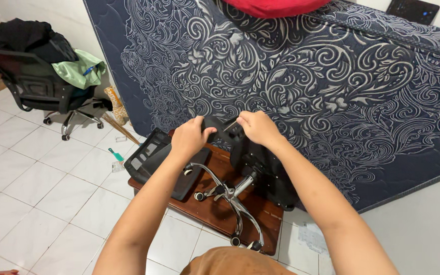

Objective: The person uses a screwdriver to attach the armrests to the seat of an office chair. They flip the chair over, align the armrests, and tighten the screws to secure them in place.

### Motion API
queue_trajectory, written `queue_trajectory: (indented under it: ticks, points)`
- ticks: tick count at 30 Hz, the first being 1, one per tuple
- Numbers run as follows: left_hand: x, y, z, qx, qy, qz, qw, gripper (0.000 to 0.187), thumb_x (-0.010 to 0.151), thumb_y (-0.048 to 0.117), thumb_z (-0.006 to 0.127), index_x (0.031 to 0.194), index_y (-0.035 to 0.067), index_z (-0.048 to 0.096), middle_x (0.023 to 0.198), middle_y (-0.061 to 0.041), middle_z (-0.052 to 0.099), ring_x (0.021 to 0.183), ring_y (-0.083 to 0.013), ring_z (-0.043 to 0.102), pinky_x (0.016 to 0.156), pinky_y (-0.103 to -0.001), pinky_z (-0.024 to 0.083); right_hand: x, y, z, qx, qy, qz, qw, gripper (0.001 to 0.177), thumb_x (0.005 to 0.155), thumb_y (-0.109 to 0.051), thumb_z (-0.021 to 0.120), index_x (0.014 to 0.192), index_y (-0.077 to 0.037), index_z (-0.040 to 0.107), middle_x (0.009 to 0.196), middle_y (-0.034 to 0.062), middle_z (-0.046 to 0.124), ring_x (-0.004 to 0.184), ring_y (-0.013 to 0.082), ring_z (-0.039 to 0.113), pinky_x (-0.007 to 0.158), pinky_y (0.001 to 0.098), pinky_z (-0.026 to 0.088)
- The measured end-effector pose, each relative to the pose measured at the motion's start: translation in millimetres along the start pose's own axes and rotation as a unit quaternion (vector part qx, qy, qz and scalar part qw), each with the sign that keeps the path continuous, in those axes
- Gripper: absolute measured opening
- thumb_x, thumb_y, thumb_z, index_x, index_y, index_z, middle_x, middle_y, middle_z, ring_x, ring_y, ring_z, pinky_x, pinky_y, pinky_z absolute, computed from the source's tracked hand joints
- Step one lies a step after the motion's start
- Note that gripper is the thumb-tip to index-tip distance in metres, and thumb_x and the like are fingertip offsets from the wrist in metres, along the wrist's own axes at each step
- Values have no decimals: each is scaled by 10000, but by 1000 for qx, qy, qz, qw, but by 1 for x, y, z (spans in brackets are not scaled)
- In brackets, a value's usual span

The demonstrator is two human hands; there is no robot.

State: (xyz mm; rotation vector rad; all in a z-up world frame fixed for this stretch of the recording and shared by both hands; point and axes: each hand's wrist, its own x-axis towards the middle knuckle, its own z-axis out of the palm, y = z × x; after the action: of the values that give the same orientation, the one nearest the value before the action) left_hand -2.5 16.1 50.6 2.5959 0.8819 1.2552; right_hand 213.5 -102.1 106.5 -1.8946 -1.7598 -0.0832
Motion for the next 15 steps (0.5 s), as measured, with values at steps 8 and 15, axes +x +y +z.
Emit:
queue_trajectory:
  ticks: [8,15]
  points:
    - [0,9,4,-14,-8,7,1000,500,859,499,745,1043,45,643,877,-169,715,766,-383,703,625,-475,555,-10,-23,35,-47,7,-44,998,234,973,-286,615,885,-81,689,767,218,689,768,453,668,677,554,510]
    - [-26,-31,-10,-10,9,-37,999,510,864,501,759,1124,70,679,993,-137,740,844,-384,704,675,-463,560,-10,40,-29,90,138,-17,986,228,1002,-238,581,957,-36,678,701,191,632,574,304,620,583,437,491]
